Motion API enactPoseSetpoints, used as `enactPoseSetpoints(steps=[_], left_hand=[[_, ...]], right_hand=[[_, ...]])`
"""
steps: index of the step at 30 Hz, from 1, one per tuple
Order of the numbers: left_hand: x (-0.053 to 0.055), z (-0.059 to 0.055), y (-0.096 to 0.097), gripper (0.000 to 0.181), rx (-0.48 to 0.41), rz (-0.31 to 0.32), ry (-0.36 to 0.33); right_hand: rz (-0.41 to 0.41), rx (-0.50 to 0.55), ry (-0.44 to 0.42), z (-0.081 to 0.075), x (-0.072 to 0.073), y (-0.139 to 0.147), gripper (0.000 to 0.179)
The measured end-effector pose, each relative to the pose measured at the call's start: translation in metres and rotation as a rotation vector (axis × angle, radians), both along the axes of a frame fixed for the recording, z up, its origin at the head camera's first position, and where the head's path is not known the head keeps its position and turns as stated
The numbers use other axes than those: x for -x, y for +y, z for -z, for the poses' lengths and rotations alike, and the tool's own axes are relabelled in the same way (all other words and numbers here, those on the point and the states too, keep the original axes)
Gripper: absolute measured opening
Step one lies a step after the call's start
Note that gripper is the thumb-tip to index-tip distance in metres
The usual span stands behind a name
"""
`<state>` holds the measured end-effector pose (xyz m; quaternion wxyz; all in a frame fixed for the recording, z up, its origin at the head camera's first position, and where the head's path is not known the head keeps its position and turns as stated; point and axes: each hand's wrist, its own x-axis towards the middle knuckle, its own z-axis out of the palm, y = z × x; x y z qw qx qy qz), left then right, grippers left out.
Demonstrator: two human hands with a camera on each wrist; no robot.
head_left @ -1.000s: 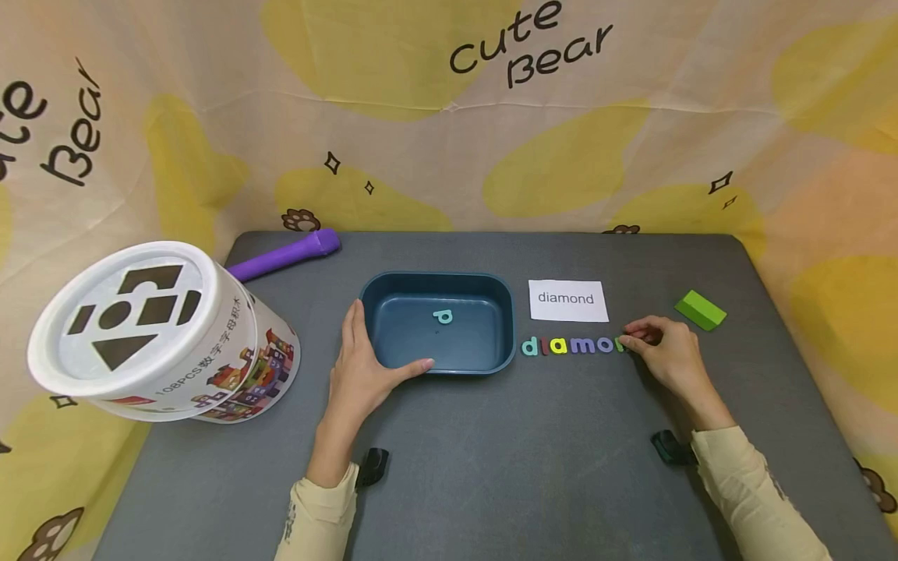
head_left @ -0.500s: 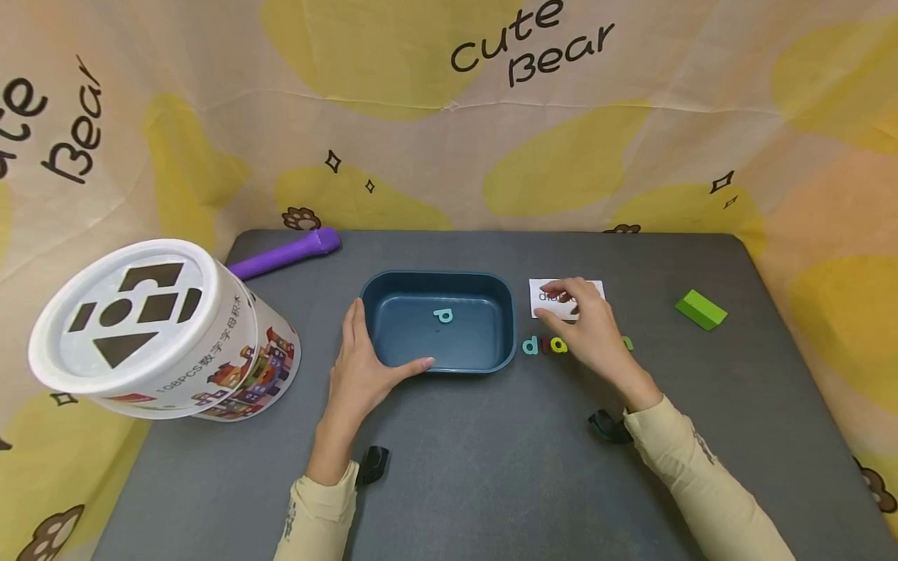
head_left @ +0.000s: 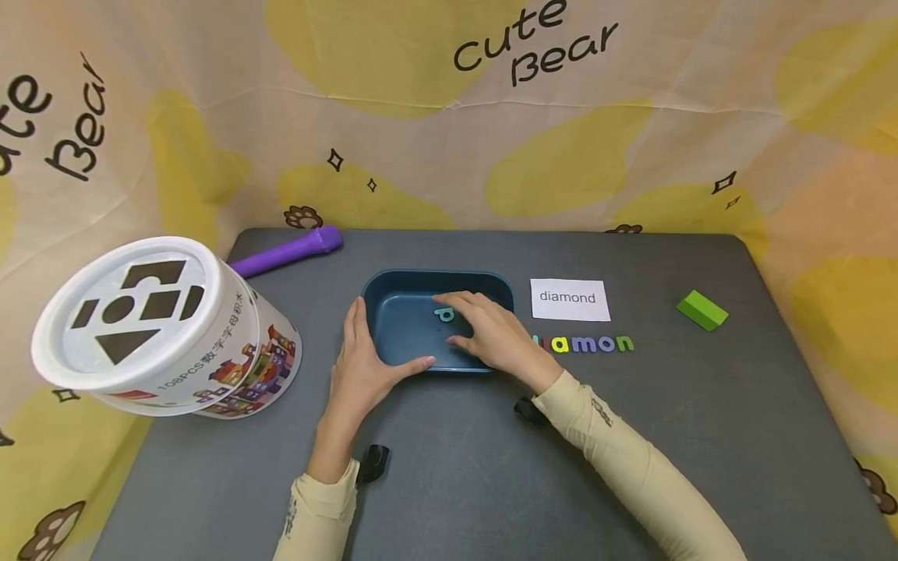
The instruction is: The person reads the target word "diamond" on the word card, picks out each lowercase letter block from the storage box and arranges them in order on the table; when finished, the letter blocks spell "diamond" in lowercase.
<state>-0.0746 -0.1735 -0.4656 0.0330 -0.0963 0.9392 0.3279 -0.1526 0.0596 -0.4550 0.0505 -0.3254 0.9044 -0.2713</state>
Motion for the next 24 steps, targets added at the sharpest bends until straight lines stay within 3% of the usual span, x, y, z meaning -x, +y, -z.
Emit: enactPoseSetpoints(steps=[7,17,20,24], left_hand=[[0.001,0.000,0.000,0.149,0.003,-0.002,-0.009],[0.001,0.003,0.000,0.150,-0.008,-0.002,0.004],[0.000,0.003,0.000,0.150,-0.009,-0.005,0.001],[0.000,0.003,0.000,0.150,-0.008,-0.006,0.003]], right_hand=[[-0.006,-0.083,-0.080,0.006,0.012,-0.014,0.074],[0.043,-0.135,-0.072,0.013,0.018,-0.020,0.023],[0.032,-0.077,-0.094,0.011,0.017,-0.019,0.017],[0.031,0.087,-0.123,0.005,0.014,-0.011,0.011]])
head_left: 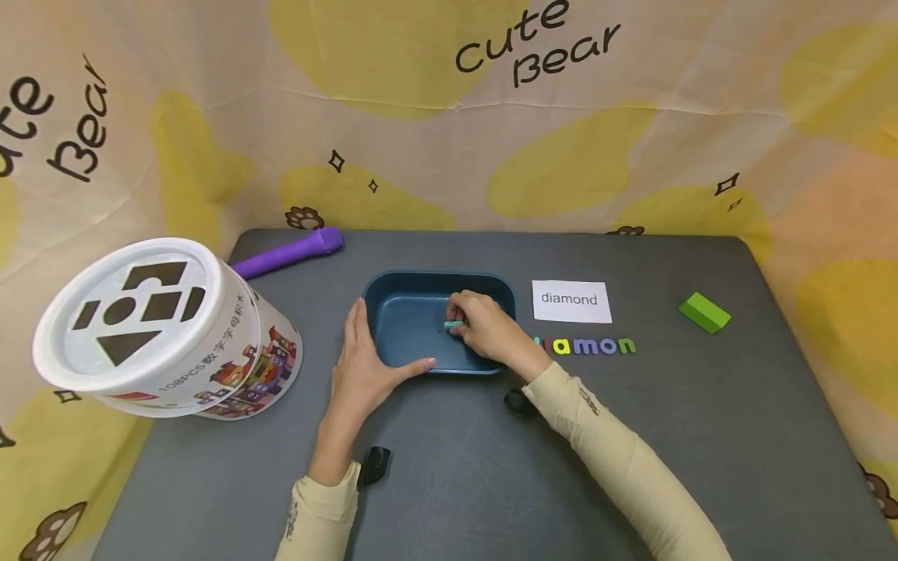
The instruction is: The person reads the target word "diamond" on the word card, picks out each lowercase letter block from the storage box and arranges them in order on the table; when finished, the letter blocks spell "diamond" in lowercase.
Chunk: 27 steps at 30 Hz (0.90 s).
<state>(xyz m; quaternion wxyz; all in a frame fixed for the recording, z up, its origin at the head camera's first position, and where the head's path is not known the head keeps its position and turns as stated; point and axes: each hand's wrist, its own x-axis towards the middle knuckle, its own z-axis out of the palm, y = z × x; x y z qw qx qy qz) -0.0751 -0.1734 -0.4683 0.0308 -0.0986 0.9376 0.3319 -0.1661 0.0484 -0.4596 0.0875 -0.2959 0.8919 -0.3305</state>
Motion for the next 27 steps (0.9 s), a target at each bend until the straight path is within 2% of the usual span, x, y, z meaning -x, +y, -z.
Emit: enactPoseSetpoints(steps=[2,6,10,15,20,24,27], left_hand=[[0.000,0.000,0.001,0.150,0.003,0.003,0.000],[0.000,-0.001,0.001,0.151,0.007,0.009,-0.008],[0.000,-0.001,0.001,0.152,0.012,0.007,-0.008],[0.000,-0.001,0.001,0.151,0.009,0.007,0.006],[-0.001,0.000,0.000,0.152,0.014,-0.001,0.011],[-0.001,0.000,-0.001,0.152,0.017,0.002,0.010],[-0.001,-0.001,0.000,0.151,0.018,0.004,0.008]], right_hand=[[0.010,0.090,0.014,-0.004,-0.003,0.009,0.010],[0.046,0.224,0.107,-0.013,-0.010,0.038,0.016],[0.130,0.277,0.219,-0.019,-0.014,0.081,0.020],[0.307,0.209,0.296,-0.021,-0.015,0.146,0.017],[0.473,0.136,0.260,-0.022,-0.018,0.209,0.015],[0.535,0.090,0.208,-0.019,-0.022,0.243,0.016],[0.561,0.044,0.176,-0.013,-0.027,0.258,0.014]])
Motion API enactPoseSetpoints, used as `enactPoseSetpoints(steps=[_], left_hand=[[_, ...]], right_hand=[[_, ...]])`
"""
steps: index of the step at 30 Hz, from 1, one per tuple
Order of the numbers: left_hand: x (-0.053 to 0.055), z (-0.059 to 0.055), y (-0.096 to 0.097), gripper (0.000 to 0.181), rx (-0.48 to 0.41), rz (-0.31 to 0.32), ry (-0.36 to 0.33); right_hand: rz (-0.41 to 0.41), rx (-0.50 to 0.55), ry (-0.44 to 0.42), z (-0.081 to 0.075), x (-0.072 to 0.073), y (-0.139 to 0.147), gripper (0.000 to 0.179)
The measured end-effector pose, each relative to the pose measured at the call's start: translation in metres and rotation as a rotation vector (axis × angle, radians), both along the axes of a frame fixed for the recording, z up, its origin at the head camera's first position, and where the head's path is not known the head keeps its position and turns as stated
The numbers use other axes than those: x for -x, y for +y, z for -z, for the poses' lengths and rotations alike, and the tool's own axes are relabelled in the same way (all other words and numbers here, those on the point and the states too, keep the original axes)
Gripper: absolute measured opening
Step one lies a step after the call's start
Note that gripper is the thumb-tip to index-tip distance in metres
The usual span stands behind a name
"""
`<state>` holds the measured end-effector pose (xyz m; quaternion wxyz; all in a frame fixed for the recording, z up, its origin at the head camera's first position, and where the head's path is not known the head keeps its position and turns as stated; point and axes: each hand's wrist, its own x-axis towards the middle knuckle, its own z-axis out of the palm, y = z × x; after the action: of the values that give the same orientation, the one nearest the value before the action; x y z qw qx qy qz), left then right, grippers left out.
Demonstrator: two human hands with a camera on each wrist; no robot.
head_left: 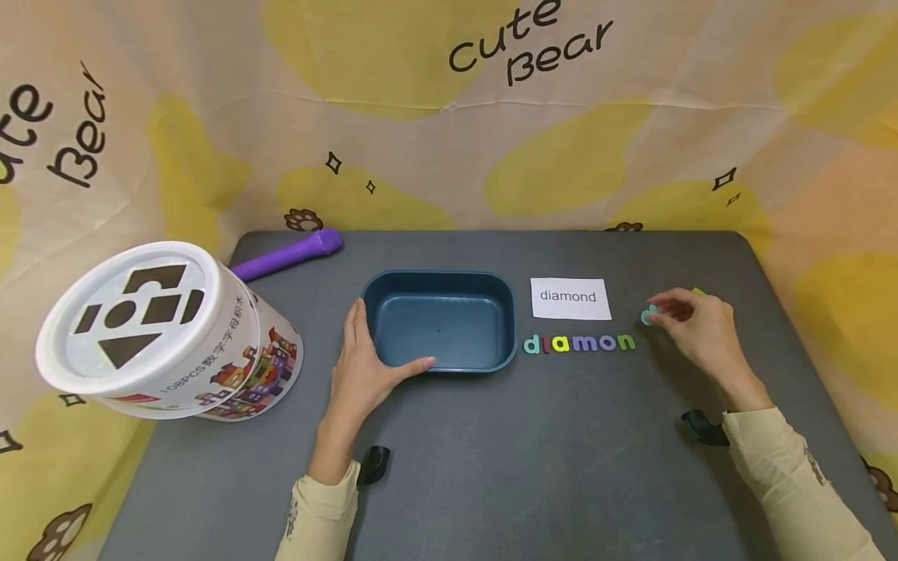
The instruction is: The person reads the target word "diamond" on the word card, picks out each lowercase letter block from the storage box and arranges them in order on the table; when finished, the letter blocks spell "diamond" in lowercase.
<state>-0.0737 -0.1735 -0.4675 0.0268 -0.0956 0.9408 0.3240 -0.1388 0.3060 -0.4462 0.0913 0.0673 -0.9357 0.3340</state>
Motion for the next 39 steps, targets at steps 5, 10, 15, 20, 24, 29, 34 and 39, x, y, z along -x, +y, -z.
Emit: enactPoseSetpoints(steps=[5,10,15,20,24,29,34,39], left_hand=[[0.000,-0.001,0.000,0.151,0.000,-0.007,-0.002],[0.000,-0.002,0.000,0.151,0.002,-0.005,-0.017],[0.001,-0.001,-0.001,0.151,0.005,-0.002,-0.019],[0.002,-0.001,0.000,0.151,0.005,0.002,-0.019],[0.002,0.000,-0.001,0.151,0.004,0.004,-0.016],[0.002,-0.001,-0.002,0.151,0.004,0.000,-0.016],[0.001,-0.002,-0.003,0.153,0.033,-0.001,-0.016],[0.002,-0.004,-0.005,0.155,0.091,0.016,0.010]], right_hand=[[-0.001,-0.012,-0.053,0.014,-0.006,0.011,0.015],[-0.003,-0.007,-0.067,0.028,-0.007,0.013,0.015],[-0.008,-0.009,-0.072,0.034,-0.006,0.012,0.012],[0.004,-0.011,-0.132,0.036,-0.008,0.011,0.012],[0.015,0.006,-0.156,0.037,-0.010,0.009,0.015],[0.041,0.023,-0.161,0.039,-0.011,0.004,0.019],[0.072,0.033,-0.191,0.039,-0.011,-0.001,0.024],[0.078,0.041,-0.230,0.038,-0.013,-0.004,0.029]])
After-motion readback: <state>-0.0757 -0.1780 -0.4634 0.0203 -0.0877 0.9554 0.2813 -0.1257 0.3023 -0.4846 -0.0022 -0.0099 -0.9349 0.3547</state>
